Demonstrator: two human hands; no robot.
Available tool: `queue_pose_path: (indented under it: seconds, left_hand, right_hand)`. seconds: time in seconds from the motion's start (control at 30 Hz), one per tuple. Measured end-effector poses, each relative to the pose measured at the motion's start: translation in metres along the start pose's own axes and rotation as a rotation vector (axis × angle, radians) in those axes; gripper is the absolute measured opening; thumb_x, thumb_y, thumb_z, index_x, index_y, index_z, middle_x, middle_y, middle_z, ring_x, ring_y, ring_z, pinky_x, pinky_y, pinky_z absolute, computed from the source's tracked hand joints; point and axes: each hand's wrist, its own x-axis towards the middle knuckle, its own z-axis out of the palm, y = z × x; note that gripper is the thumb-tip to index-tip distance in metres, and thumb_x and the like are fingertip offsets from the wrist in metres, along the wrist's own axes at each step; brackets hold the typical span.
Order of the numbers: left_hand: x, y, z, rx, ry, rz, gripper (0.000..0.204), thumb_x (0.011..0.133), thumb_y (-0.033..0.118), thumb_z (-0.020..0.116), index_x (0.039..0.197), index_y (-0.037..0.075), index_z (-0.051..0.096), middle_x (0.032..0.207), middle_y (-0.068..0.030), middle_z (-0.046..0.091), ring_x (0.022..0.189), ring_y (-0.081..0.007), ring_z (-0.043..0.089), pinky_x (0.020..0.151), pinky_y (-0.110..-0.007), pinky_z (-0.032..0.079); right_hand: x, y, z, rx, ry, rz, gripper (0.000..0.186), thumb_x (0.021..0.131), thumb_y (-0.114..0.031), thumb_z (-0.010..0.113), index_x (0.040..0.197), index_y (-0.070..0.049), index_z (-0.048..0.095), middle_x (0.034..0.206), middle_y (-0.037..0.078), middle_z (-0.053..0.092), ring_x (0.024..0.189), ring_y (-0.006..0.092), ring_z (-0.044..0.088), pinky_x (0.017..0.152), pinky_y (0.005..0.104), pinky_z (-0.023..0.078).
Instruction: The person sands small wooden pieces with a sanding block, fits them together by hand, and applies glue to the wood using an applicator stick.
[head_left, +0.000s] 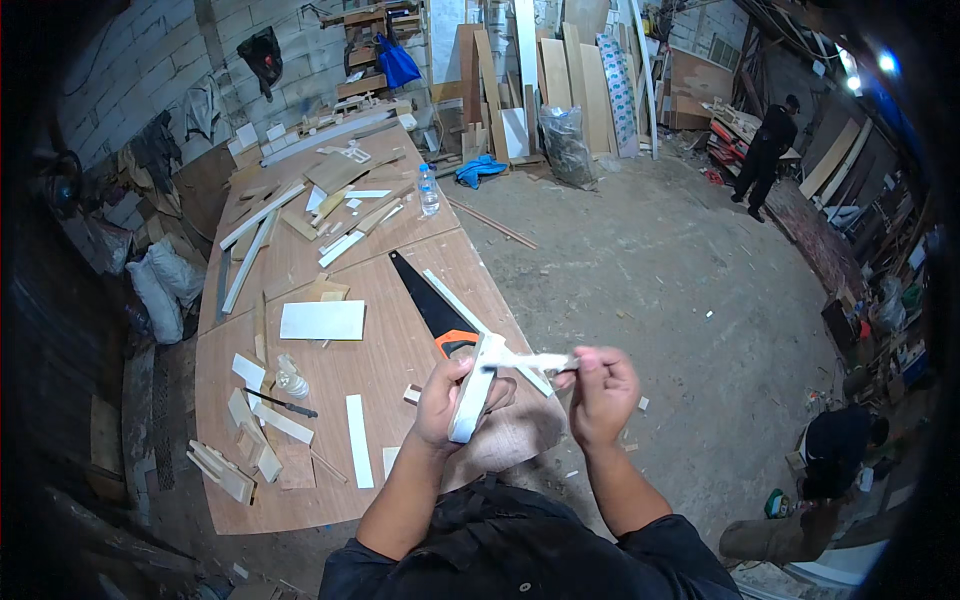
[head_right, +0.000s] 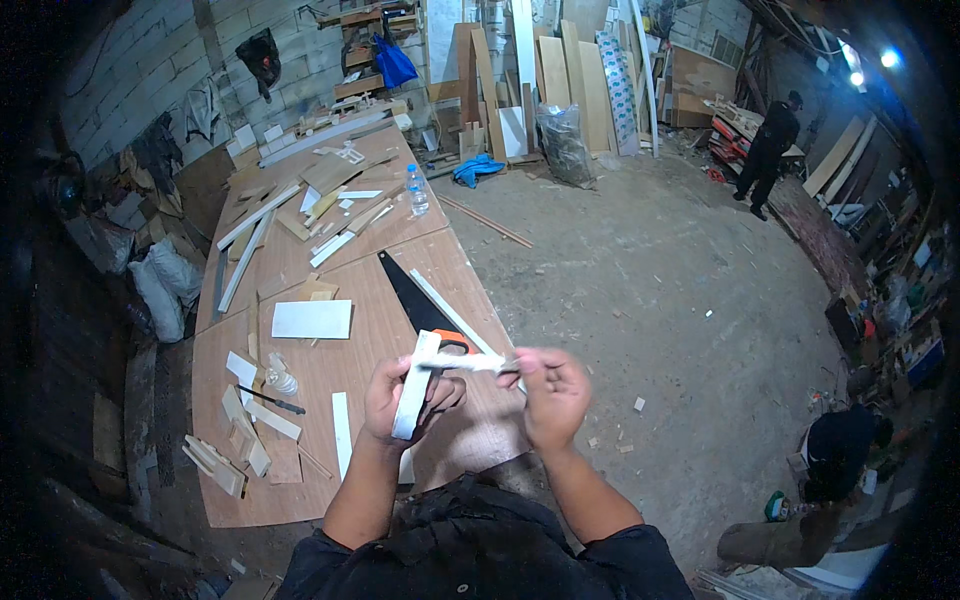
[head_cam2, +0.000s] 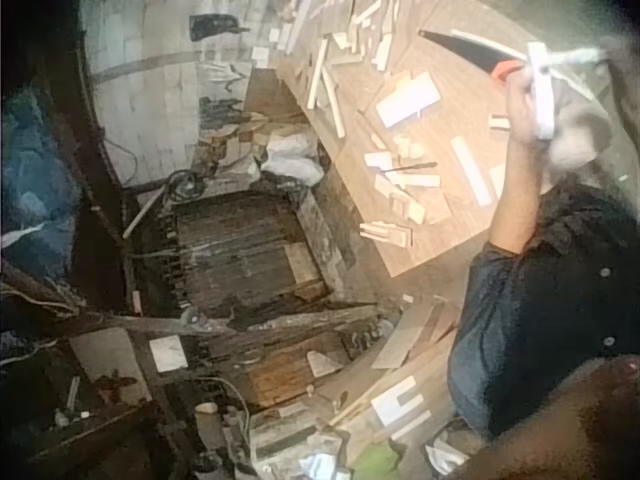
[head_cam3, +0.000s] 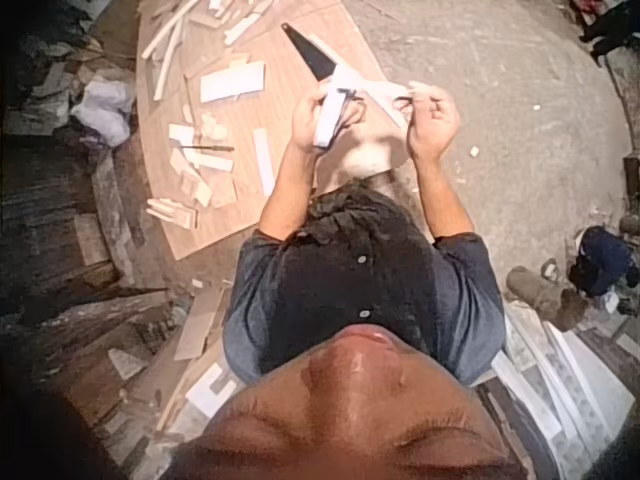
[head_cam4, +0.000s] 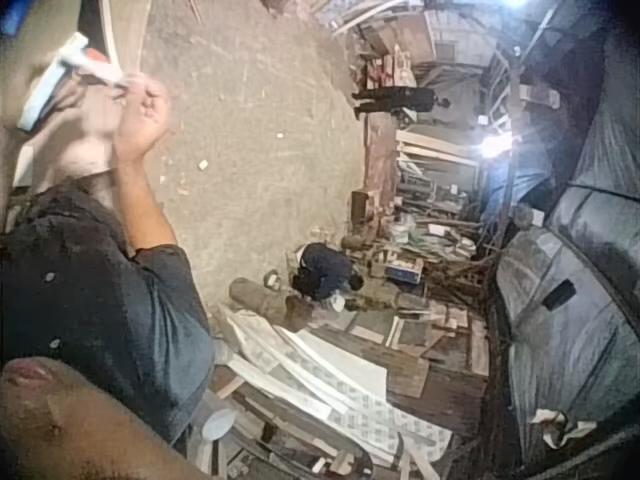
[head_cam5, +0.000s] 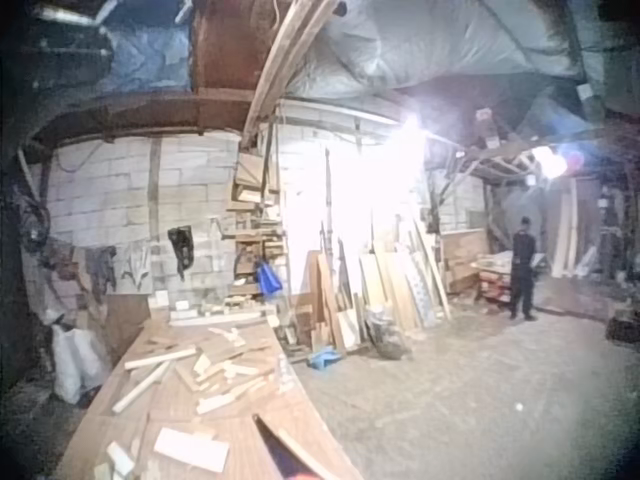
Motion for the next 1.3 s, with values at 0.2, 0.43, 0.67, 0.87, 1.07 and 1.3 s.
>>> queue_pose_path:
  seconds: [0.2,0.43,0.67,0.87,1.07,1.3]
  left_hand:
    - [0.001,-0.004,-0.004,0.013,-0.077,0.023,0.036,0.095,0.028,0.032,0.072,0.007,0.049,0.051,-0.0015,0.039,0.051,-0.0138,0.031,0.056,-0.029,0.027]
    - [-0.002,-0.007,-0.002,-0.003,-0.004,-0.014,0.04,0.096,0.028,0.033,0.067,0.008,0.05,0.051,-0.001,0.041,0.052,-0.0132,0.032,0.054,-0.029,0.028]
    - [-0.005,-0.002,0.004,0.005,-0.036,-0.082,0.039,0.096,0.029,0.033,0.067,0.009,0.049,0.051,-0.0012,0.04,0.05,-0.0133,0.031,0.056,-0.029,0.028]
    - [-0.009,-0.001,0.004,-0.03,-0.011,-0.128,0.039,0.097,0.03,0.032,0.069,0.009,0.05,0.051,-0.0011,0.04,0.05,-0.0132,0.031,0.056,-0.029,0.028]
    - [-0.011,-0.004,0.002,0.0,-0.009,-0.173,0.036,0.097,0.03,0.033,0.073,0.01,0.05,0.051,-0.0006,0.04,0.051,-0.0127,0.031,0.056,-0.029,0.028]
    - [-0.015,-0.009,0.01,-0.035,0.04,-0.185,0.031,0.097,0.03,0.034,0.079,0.011,0.05,0.052,0.0004,0.04,0.052,-0.0121,0.032,0.058,-0.029,0.029]
  right_hand:
    - [0.013,-0.005,0.004,0.013,0.084,-0.064,0.011,0.094,-0.005,0.059,0.096,0.005,0.061,0.083,0.014,0.066,0.07,0.0153,0.065,0.063,0.0258,0.053]
    - [0.005,0.0,-0.001,-0.121,-0.086,-0.073,0.01,0.095,-0.006,0.056,0.095,0.003,0.06,0.08,0.011,0.064,0.065,0.0152,0.062,0.061,0.0259,0.052]
    - [0.001,-0.005,-0.007,-0.01,-0.08,-0.074,0.012,0.094,-0.007,0.059,0.096,0.004,0.061,0.081,0.013,0.066,0.068,0.0144,0.064,0.061,0.0247,0.053]
    - [0.009,-0.01,-0.011,-0.089,0.075,-0.113,0.01,0.094,-0.005,0.059,0.095,0.004,0.062,0.081,0.013,0.067,0.068,0.0149,0.065,0.062,0.0244,0.053]
    - [-0.008,-0.011,-0.017,-0.238,-0.204,-0.198,0.008,0.093,-0.002,0.058,0.098,0.005,0.061,0.079,0.011,0.066,0.067,0.012,0.064,0.062,0.0227,0.052]
    - [-0.011,-0.013,-0.025,-0.097,-0.071,-0.103,0.009,0.094,-0.005,0.058,0.094,0.004,0.059,0.08,0.011,0.064,0.061,0.0148,0.063,0.058,0.0237,0.051]
